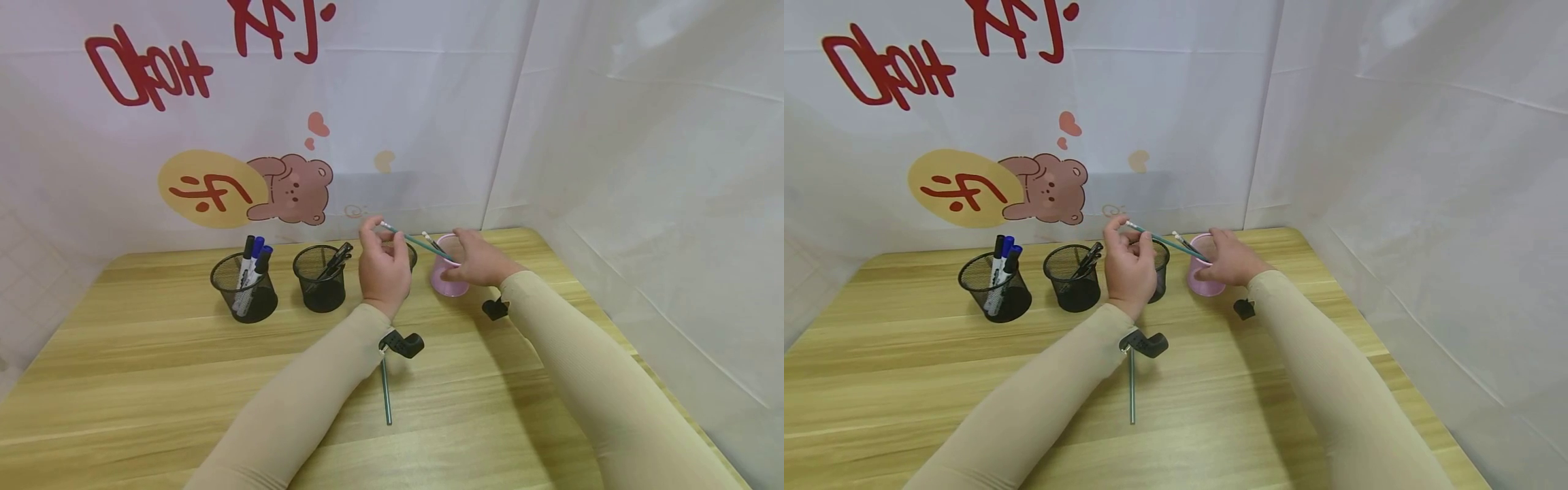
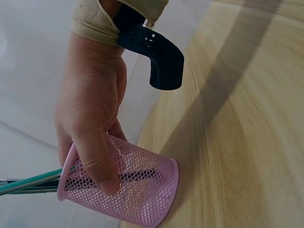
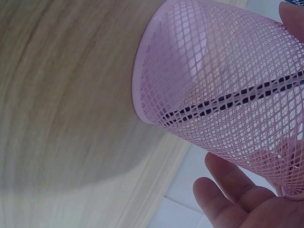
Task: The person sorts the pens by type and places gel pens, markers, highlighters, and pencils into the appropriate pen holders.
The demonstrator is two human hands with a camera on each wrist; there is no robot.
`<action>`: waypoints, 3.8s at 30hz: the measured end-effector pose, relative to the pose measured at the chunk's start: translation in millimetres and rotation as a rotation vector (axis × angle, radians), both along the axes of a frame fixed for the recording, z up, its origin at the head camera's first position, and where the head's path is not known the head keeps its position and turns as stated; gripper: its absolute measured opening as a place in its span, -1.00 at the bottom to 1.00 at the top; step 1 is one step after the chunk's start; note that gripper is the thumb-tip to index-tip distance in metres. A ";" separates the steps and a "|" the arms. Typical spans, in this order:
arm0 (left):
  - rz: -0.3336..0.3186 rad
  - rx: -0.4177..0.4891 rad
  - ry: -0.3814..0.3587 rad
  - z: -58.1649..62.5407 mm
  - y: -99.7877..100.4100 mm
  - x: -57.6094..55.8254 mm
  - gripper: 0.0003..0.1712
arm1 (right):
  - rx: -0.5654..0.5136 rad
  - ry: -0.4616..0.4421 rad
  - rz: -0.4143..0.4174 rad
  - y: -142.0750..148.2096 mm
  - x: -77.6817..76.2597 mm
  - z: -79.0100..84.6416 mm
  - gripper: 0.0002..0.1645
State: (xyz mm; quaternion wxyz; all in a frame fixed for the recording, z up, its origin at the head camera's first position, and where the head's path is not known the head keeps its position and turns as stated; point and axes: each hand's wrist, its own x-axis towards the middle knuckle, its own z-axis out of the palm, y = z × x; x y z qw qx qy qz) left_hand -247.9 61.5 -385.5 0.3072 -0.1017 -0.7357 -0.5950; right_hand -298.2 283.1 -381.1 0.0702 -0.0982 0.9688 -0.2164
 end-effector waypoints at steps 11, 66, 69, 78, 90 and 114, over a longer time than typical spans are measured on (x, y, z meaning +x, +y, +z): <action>0.021 -0.059 -0.051 3.2 2.2 -1.6 -0.68 | 0.006 0.010 -0.001 -0.6 0.8 0.6 0.38; -0.276 -0.748 -0.267 -6.6 -35.3 29.0 -0.70 | -0.045 0.004 -0.017 -0.8 -0.6 -2.3 0.38; -0.284 -0.825 -0.331 -8.7 -45.3 30.3 -0.70 | -0.043 0.006 -0.009 -1.2 0.1 -1.7 0.38; -0.283 -1.031 -0.493 -13.0 -66.7 37.0 -0.52 | -0.035 -0.008 0.000 -0.8 1.3 0.4 0.38; -0.415 -1.123 -0.651 -19.7 -82.1 42.6 -0.13 | -0.034 -0.012 0.003 -1.1 0.5 0.5 0.38; -0.506 -1.073 -0.693 -30.8 -84.7 35.8 0.01 | -0.037 -0.019 -0.004 -2.0 1.8 1.9 0.41</action>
